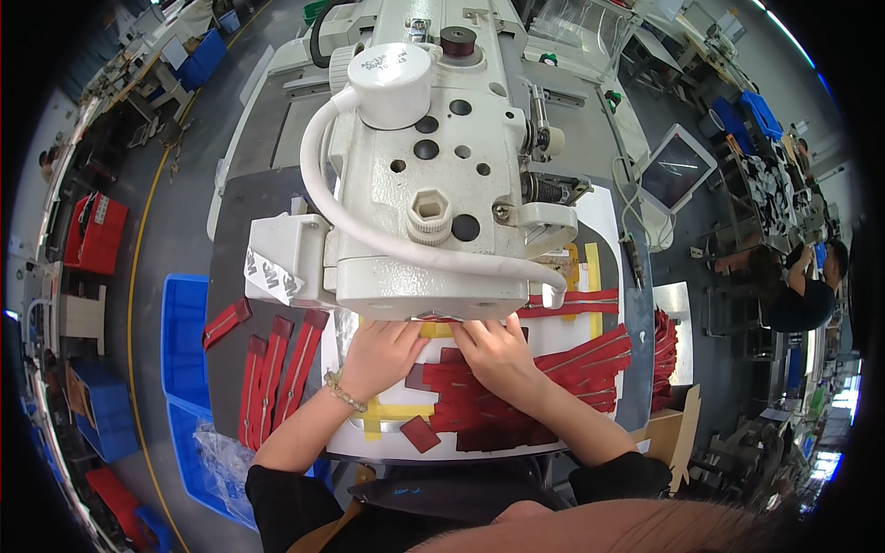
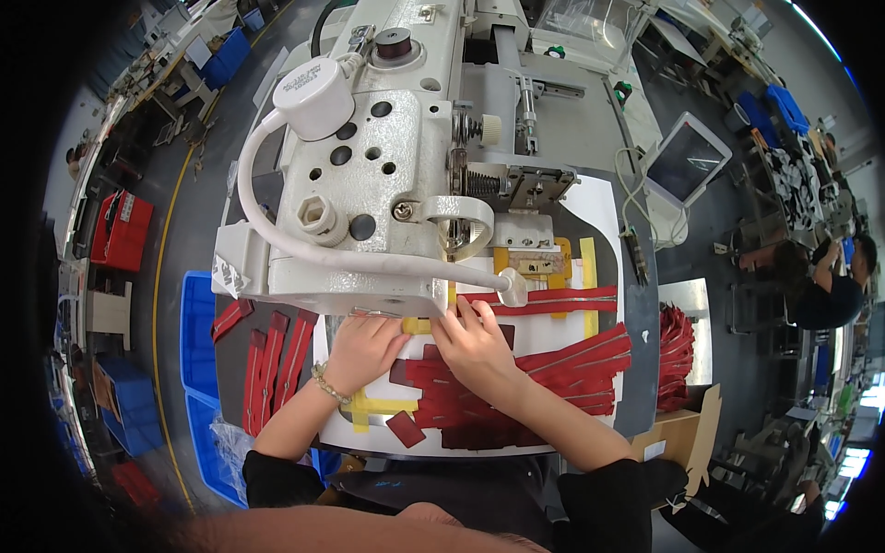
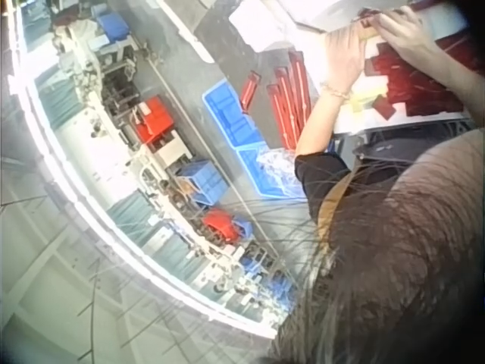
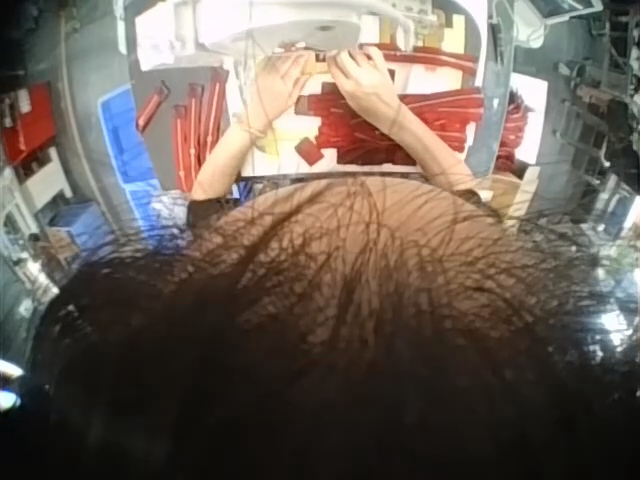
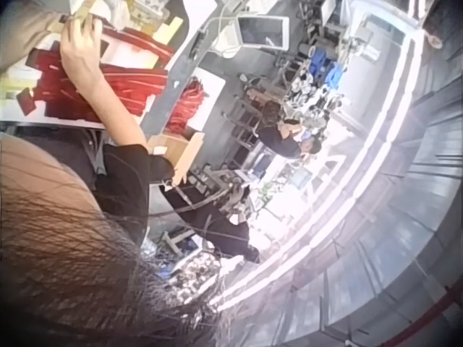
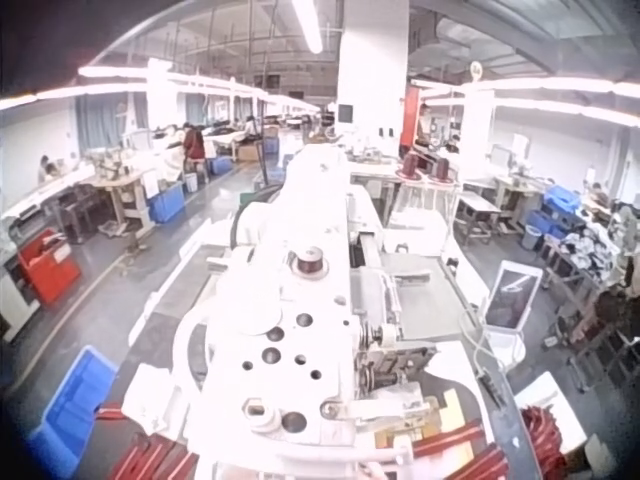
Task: Sewing small leather pieces onto red fabric/zipper straps using an industrial sewing machine.
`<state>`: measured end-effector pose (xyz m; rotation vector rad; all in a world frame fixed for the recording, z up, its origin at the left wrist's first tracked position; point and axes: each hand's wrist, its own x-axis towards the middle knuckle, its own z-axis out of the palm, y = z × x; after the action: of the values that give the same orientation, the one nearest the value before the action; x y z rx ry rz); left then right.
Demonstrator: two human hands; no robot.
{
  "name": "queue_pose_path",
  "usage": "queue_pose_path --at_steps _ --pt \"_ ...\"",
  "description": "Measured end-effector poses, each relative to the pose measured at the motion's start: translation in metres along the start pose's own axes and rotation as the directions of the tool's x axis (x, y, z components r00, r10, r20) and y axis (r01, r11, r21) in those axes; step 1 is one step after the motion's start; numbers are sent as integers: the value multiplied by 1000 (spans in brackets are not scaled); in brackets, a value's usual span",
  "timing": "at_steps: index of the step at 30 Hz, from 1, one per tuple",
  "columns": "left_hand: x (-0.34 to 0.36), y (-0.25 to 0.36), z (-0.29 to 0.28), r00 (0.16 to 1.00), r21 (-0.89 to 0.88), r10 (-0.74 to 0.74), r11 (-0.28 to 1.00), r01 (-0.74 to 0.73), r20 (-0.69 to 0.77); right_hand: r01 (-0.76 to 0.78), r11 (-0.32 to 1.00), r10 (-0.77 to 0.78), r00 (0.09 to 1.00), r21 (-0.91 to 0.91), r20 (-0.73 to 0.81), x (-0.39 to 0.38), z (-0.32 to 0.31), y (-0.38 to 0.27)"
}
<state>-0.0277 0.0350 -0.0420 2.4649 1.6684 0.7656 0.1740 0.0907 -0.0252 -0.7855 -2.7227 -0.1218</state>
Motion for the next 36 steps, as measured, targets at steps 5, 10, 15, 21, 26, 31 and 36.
queue_pose_path --at_steps 5,10,15,21,26,31,36 --pt "0 -1 -1 999 27 -43 999 43 16 -11 998 11 1000 -68 -3 -1 4 -2" --pt "4 5 -2 999 169 -40 985 36 22 -12 997 10 1000 -76 -27 -1 3 -1" --pt "2 -10 6 1000 139 2 990 -4 14 11 998 -13 999 -63 -40 1 3 3" --pt "4 -4 8 999 215 -11 977 -1 52 24 999 -26 998 -46 -55 1 5 8" --pt "1 0 12 1000 298 1 955 -8 24 18 998 -20 999 -56 -34 0 5 6" --pt "-2 -3 15 999 296 -28 955 18 27 11 998 -14 999 -59 -47 2 5 5" --pt "0 -4 14 999 290 -26 957 16 28 12 998 -15 999 -60 -52 2 7 6"
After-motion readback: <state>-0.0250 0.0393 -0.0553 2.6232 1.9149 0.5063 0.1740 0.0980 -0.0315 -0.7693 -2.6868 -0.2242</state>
